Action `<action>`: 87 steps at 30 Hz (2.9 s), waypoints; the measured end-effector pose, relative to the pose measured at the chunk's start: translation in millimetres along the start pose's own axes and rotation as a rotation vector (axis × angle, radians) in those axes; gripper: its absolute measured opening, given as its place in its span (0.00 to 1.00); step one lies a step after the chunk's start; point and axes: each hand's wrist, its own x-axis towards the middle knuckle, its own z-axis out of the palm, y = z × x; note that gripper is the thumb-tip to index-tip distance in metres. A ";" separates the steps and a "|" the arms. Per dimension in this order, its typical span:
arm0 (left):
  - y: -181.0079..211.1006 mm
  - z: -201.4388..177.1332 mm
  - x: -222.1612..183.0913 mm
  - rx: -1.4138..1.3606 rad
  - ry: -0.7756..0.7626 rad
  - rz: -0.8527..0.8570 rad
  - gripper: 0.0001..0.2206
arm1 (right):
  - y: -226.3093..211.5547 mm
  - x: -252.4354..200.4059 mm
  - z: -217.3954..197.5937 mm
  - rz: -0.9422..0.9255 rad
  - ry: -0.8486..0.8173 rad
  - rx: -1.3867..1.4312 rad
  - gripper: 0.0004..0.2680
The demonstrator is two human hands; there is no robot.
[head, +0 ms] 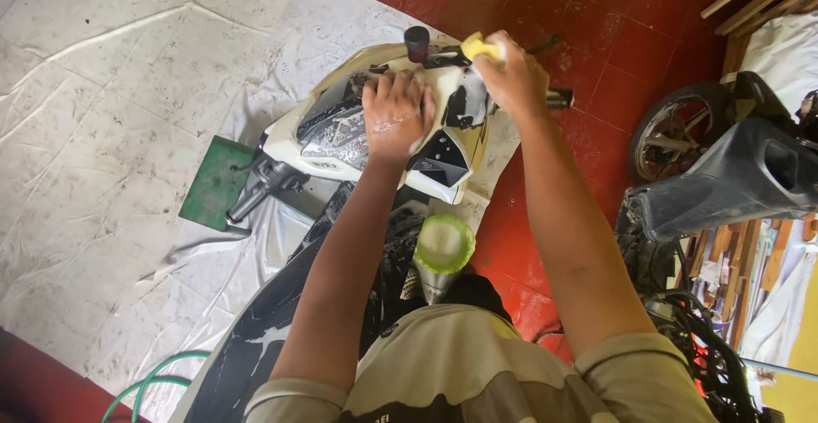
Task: The person scrubs a white motorcycle with a yellow sponge and soapy water. They clean the handlebars, dashboard, front fairing, seat, and lower body panels, repeatedly dipping the sponge into a green bucket to reload soap.
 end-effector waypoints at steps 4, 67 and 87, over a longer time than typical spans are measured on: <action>3.8 13.4 -14.4 -0.040 -0.025 0.098 0.13 | 3.5 -65.5 -18.1 0.053 0.091 0.129 0.18; 7.3 29.2 -52.7 -0.218 0.238 -0.769 0.27 | -129.7 46.8 87.8 -0.175 -0.718 -0.171 0.34; -66.4 2.4 -47.1 -0.113 -0.084 -1.158 0.31 | -173.0 -30.1 33.7 -0.293 -0.486 -0.007 0.17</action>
